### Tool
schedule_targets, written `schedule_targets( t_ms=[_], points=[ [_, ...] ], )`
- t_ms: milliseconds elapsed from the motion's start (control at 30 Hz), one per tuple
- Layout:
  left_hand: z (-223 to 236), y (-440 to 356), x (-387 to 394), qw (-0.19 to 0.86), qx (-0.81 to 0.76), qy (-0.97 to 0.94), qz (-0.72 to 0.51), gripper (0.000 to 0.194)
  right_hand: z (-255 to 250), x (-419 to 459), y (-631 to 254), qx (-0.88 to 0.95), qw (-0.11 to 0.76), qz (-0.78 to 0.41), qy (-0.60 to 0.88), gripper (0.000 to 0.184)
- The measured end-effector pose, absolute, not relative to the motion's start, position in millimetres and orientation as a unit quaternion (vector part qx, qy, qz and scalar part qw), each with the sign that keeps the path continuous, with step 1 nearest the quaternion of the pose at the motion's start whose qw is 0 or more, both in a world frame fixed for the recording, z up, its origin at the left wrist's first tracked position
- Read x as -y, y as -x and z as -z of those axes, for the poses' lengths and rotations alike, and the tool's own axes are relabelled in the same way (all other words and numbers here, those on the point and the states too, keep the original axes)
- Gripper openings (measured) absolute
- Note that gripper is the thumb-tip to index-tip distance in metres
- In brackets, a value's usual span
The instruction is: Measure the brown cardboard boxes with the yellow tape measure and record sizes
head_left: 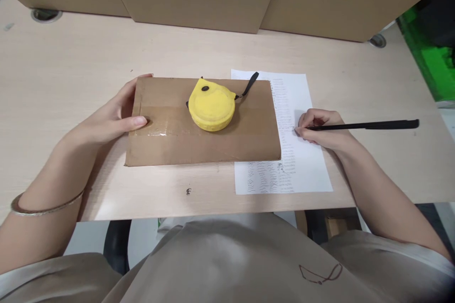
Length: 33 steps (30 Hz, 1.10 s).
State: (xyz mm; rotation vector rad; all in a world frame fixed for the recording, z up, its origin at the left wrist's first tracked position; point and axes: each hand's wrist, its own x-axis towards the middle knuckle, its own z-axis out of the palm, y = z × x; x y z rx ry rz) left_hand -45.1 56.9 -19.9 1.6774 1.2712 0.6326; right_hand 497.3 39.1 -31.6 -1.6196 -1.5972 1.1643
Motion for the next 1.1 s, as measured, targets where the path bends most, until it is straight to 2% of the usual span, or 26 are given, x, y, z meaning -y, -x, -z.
schedule_targets(
  t_ms=[133, 233, 300, 367, 467, 633, 733, 833, 967, 1100],
  points=[
    [19.4, 43.2, -55.7, 0.462, -0.513, -0.676, -0.259, 0.136, 26.5, -40.7, -500.8, 0.596, 0.268, -0.459, 0.602, 0.043],
    [20.3, 42.8, -55.9, 0.467, -0.512, -0.672, -0.26, 0.134, 17.0, -44.2, -506.8, 0.568, 0.251, -0.502, 0.602, 0.066],
    [21.4, 43.3, -56.9, 0.471, -0.509, -0.672, -0.259, 0.132, 10.4, -50.1, -511.3, 0.562, 0.21, -0.493, 0.63, 0.078],
    [22.6, 43.6, -58.2, 0.476, -0.501, -0.674, -0.261, 0.131, 6.7, -59.9, -514.2, 0.58, 0.155, -0.436, 0.67, 0.082],
    [23.6, 42.8, -59.3, 0.483, -0.486, -0.676, -0.271, 0.128, 10.3, -79.0, -510.6, 0.657, 0.127, -0.279, 0.689, 0.08],
    [21.2, 37.7, -57.6, 0.506, -0.444, -0.68, -0.291, 0.113, 38.9, -97.9, -491.1, 0.727, 0.041, -0.054, 0.684, 0.076],
    [18.2, 33.9, -56.4, 0.513, -0.436, -0.678, -0.294, 0.113, 57.4, -98.8, -490.3, 0.74, 0.058, -0.007, 0.67, 0.077],
    [17.8, 31.3, -57.0, 0.519, -0.43, -0.678, -0.294, 0.112, 57.5, -100.6, -492.5, 0.732, 0.088, -0.008, 0.675, 0.081],
    [22.5, 30.7, -60.0, 0.519, -0.415, -0.683, -0.305, 0.116, 10.0, -95.2, -461.8, 0.71, 0.155, -0.011, 0.687, 0.071],
    [26.0, 31.4, -59.2, 0.541, -0.41, -0.662, -0.318, 0.119, -47.7, -68.9, -383.3, 0.807, 0.199, -0.049, 0.554, 0.061]
  ],
)
